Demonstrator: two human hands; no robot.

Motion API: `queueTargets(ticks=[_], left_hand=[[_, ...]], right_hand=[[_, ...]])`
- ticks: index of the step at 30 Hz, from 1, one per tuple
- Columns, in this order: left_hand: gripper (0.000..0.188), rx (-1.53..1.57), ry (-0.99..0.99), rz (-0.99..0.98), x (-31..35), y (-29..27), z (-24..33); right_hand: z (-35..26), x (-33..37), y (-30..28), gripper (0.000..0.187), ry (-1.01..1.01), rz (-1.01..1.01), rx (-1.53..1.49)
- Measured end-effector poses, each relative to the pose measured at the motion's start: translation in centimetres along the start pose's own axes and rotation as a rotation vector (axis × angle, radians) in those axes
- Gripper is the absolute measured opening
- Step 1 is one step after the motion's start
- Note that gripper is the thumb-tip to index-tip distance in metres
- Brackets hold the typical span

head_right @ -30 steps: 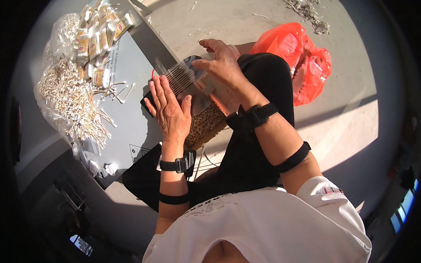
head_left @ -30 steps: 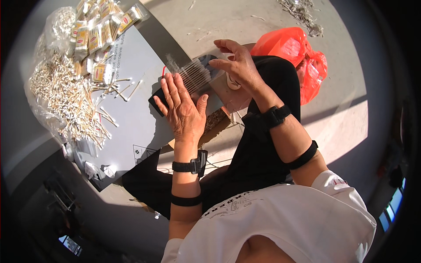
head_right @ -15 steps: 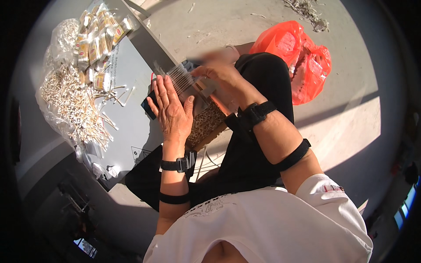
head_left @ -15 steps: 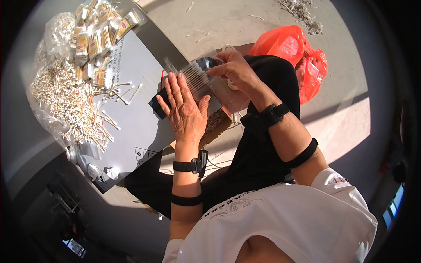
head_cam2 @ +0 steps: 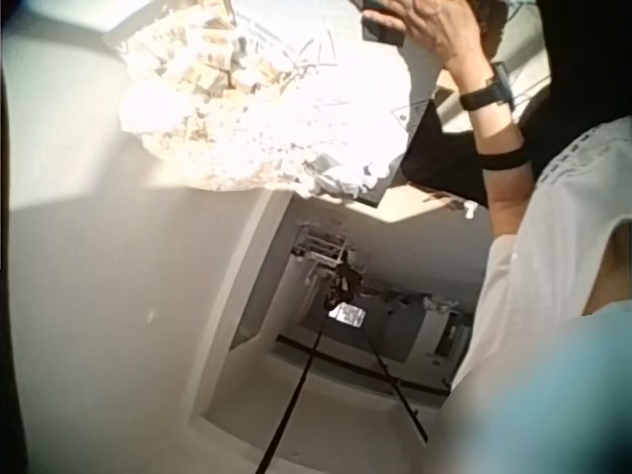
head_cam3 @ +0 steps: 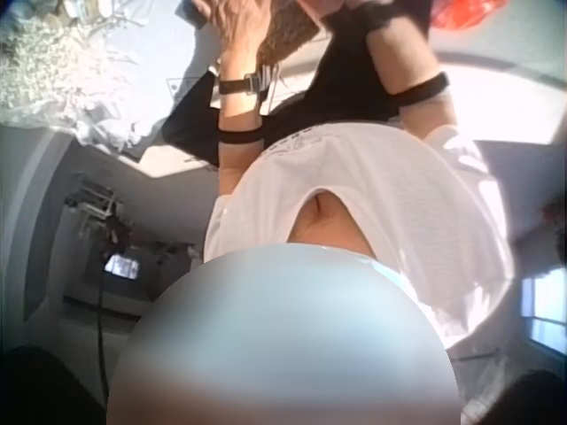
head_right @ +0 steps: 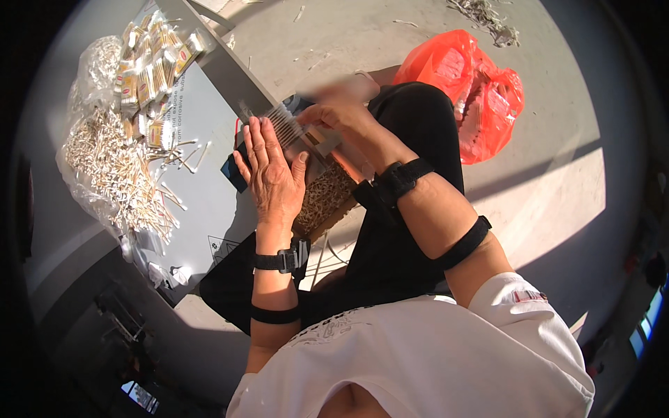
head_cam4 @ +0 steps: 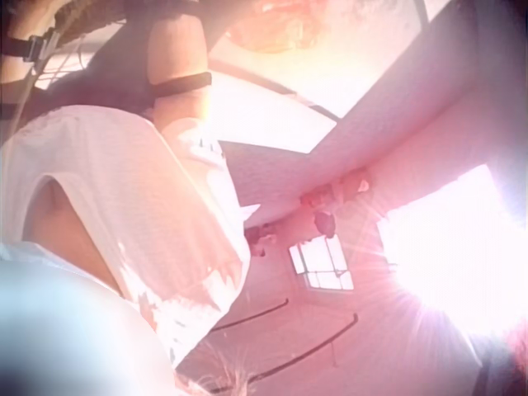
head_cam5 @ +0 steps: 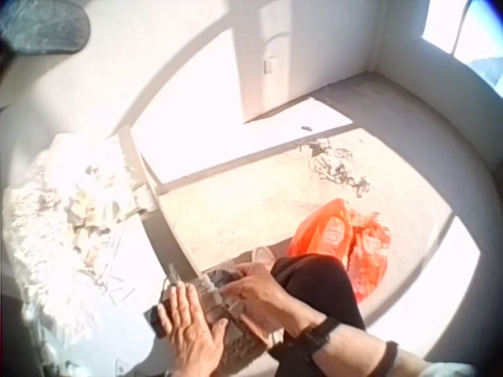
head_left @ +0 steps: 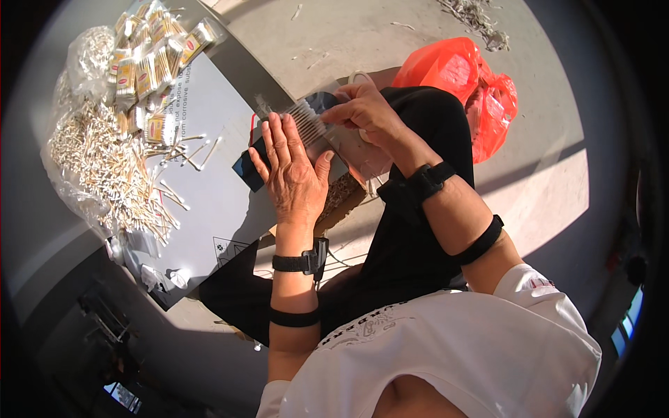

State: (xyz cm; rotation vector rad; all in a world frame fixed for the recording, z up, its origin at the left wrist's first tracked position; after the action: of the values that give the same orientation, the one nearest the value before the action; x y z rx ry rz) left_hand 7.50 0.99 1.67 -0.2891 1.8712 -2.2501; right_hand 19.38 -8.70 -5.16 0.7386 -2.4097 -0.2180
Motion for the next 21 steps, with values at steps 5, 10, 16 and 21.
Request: queueTargets(ticks=[5,10,16,21], left_hand=[[0.084,-0.024,-0.008,-0.011,0.0,-0.1,0.1],[0.085,-0.033,-0.012,-0.037,0.0,-0.1,0.2],[0.085,-0.022,-0.010,-0.030,0.0,-0.1,0.3],[0.084,0.022,0.008,0.045,0.2,-0.2,-0.3]], right_hand=[[-0.7,0.8,1.1,0.017,0.054,0.062,-0.008],[-0.9,1.1,2.0,0.016,-0.033,0.030,-0.004],[-0.8,0.7,1.9,0.014,-0.085,0.053,-0.006],[-0.6,0.8,1.9,0.014,-0.049,0.040,-0.027]])
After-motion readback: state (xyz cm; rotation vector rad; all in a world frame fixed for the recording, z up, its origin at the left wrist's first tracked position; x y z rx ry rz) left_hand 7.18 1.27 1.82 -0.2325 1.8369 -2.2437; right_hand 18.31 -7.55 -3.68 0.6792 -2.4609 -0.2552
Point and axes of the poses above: each hand's wrist, its own x-axis away from the middle knuckle, its own y-axis out of the palm, z = x × y, the point moved 7 cm from there along -x, towards the middle knuckle, and after that the axes turned 1 degree about -y, right-handed, at the moved point
